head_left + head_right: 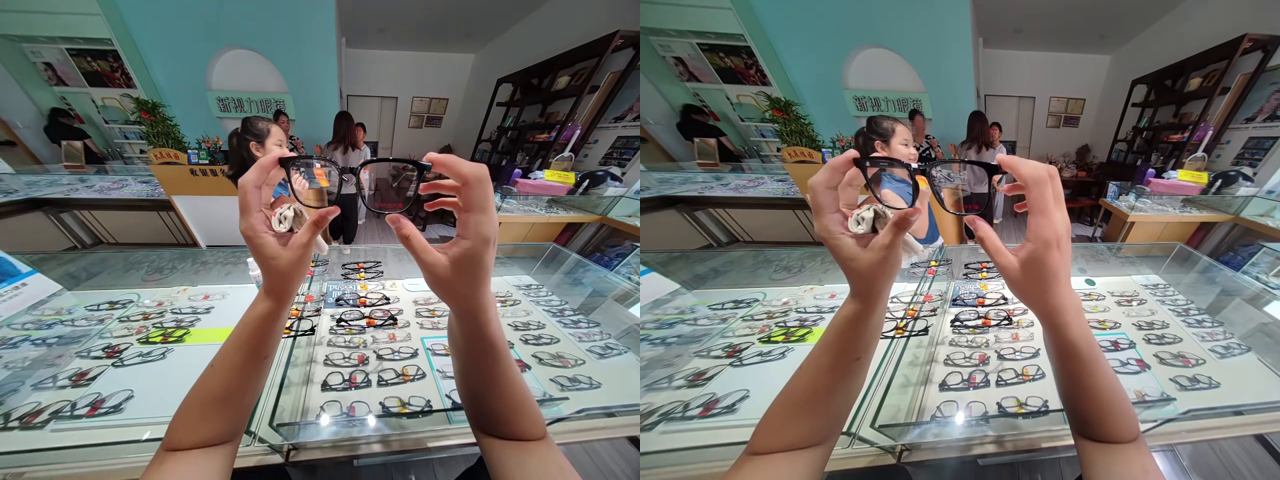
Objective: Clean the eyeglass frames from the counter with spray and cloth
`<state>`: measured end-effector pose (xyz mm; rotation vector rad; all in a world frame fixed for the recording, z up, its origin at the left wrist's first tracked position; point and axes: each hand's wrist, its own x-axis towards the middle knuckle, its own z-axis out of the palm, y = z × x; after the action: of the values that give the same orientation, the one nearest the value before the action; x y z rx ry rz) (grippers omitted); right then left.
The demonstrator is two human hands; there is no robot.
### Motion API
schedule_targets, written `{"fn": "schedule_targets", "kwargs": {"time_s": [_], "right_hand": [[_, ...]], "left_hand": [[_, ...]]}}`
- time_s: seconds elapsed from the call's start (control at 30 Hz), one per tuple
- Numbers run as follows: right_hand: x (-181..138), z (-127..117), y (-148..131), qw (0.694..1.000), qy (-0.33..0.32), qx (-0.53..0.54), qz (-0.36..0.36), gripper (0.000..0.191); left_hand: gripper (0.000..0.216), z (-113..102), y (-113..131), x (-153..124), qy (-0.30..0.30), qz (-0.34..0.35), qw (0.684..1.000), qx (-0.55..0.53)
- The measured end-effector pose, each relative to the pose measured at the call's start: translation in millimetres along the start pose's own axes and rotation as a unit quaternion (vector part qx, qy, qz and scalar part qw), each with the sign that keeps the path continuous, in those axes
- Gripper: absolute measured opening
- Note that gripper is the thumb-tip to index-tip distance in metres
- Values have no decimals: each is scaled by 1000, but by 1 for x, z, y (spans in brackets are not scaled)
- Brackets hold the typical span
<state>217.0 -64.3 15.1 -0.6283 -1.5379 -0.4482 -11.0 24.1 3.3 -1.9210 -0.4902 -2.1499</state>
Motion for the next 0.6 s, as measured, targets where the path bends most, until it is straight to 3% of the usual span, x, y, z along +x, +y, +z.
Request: {"fn": "schedule_targets", "kwargs": {"time_s": [0.23,0.4,0.6], "right_hand": [[0,2,3,1000,-7,-5,14,52],[-3,4,12,993,-30,89,70,55],[-3,6,21,994,-17,87,60,36]], "left_hand": [[79,3,0,0,-4,13,999,-35],[86,2,5,-5,29,32,999,7],[92,2,17,-9,38,24,999,20]]}}
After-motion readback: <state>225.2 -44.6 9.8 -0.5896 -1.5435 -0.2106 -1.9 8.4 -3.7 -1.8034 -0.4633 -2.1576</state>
